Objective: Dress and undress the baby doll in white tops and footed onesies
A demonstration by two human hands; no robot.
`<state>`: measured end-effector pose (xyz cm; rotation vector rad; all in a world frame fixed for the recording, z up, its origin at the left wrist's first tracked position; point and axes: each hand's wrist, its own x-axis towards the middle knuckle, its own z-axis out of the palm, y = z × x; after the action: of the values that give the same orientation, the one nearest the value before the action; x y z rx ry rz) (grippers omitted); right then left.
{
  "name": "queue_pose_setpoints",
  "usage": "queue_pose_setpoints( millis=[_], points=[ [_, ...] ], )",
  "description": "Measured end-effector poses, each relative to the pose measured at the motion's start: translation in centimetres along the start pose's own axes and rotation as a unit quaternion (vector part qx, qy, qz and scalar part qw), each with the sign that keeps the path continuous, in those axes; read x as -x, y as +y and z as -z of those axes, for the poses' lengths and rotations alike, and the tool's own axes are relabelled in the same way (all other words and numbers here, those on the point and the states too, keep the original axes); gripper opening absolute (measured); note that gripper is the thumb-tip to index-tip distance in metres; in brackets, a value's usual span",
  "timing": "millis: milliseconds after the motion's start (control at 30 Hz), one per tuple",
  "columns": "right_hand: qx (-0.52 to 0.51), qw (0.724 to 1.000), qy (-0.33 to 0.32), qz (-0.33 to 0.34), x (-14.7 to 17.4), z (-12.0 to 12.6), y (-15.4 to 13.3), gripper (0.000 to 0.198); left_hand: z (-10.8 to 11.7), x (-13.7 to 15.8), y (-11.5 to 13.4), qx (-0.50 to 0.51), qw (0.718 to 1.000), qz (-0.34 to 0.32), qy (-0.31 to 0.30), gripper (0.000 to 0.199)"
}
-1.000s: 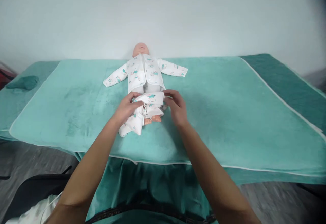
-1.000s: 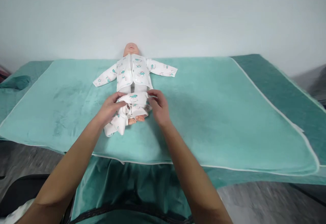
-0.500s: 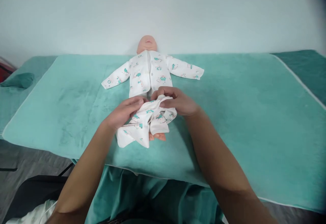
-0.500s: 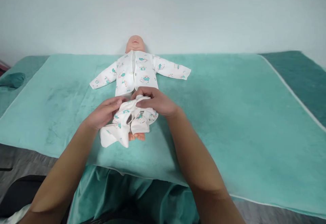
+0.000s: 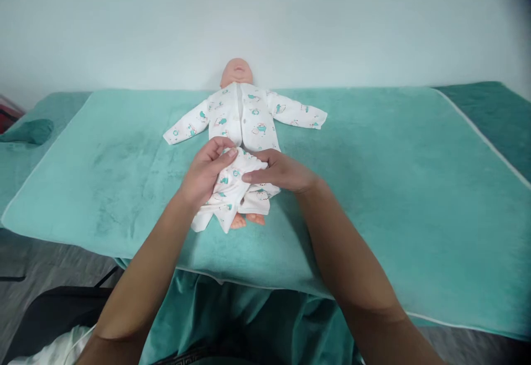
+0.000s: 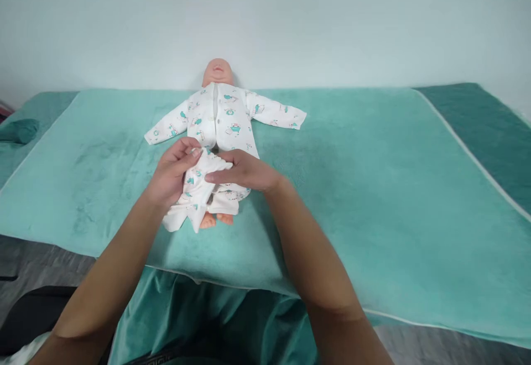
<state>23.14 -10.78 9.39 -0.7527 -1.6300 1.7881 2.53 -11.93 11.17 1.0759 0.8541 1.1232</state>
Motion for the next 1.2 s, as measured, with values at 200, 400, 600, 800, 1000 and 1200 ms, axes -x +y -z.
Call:
queue_pose_setpoints(
  millis=[200,400,600,800,1000,1200],
  points=[
    [-0.127,0.988,0.079,0.048,-0.5,-0.1,1.4,0.021,2.4,0.9,1.1,-0.155,0.957,0.156,-0.188,0.032],
    [-0.136,0.987,0.059,0.064,-0.7,-0.2,1.4,0.033,0.9,0.8,0.0,-0.001,0.997,0.07,-0.034,0.032],
    [-0.136,0.989,0.027,0.055,-0.6,-0.2,1.5,0.037,-0.2,1.2,-0.9,0.062,0.992,0.105,-0.029,0.049],
    [-0.127,0.99,0.012,0.063,-0.6,-0.3,1.4,0.037,1.9,2.2,-0.1,-0.064,0.964,0.191,-0.172,0.046],
    [-0.031,0.999,0.016,0.039,-0.5,0.0,0.4,0.049,0.4,2.2,-0.6,0.014,0.993,0.112,-0.026,0.041],
    [0.155,0.988,-0.016,0.015,-0.2,-0.4,-1.0,0.059,-0.3,1.5,-1.4,0.06,0.995,0.082,0.022,0.044]
  ],
)
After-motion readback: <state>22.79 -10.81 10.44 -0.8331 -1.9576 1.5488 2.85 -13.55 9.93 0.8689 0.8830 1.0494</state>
